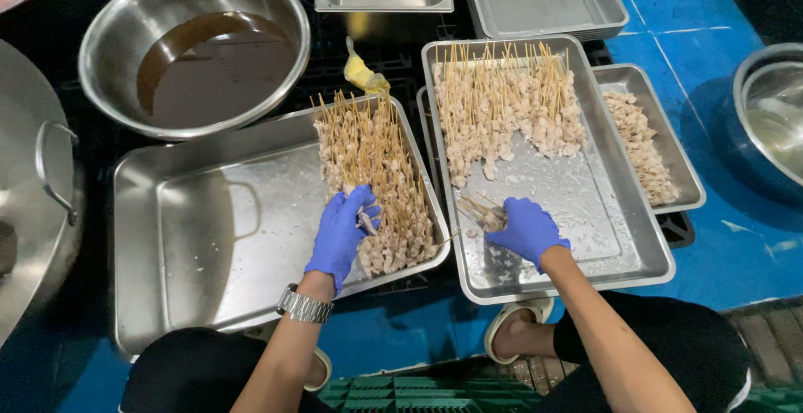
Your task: The person sits on the ground at a prep station and threads pieces of raw marinated meat onto bamboo skewers by hand, placing each finished skewer upright into a tray alongside the others, working through trays of meat and skewers.
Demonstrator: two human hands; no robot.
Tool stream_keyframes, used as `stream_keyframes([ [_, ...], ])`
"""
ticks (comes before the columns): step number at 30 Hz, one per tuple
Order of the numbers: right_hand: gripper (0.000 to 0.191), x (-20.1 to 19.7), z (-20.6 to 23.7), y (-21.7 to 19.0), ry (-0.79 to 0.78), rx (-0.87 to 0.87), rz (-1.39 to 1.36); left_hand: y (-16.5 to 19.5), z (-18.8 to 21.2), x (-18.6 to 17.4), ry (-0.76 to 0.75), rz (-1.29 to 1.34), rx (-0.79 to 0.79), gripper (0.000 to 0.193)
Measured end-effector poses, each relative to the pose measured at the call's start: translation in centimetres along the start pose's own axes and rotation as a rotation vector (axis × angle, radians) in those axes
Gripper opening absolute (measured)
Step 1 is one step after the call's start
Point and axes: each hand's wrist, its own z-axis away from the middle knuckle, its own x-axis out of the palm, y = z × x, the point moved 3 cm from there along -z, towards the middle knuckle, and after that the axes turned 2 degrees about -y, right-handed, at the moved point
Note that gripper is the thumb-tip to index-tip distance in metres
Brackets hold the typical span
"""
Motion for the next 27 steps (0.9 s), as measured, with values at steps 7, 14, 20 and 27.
stream_keyframes([
  [7,0.064,1.6,-0.9,1.9,0.031,-0.006,-0.030,-1.5,-1.8,-5.7,0.135,-0.896,0.230,0.050],
  [14,0.055,1.0,-3.9,6.4,0.089,0.079,-0.370,-4.7,-1.4,-8.2,0.152,-1.228,0.076,0.044],
  [20,0.026,-3.3,-3.2,2.3,-0.032,0.013,-1.131,-5.7,-1.1,-7.2,0.185,-1.063,0.077,0.040],
  [27,0.035,0.7,1.7,-13.0,-0.473,-0.147,-1.313,-5.7,-1.4,-6.7,0.096,-0.992,0.262,0.043],
])
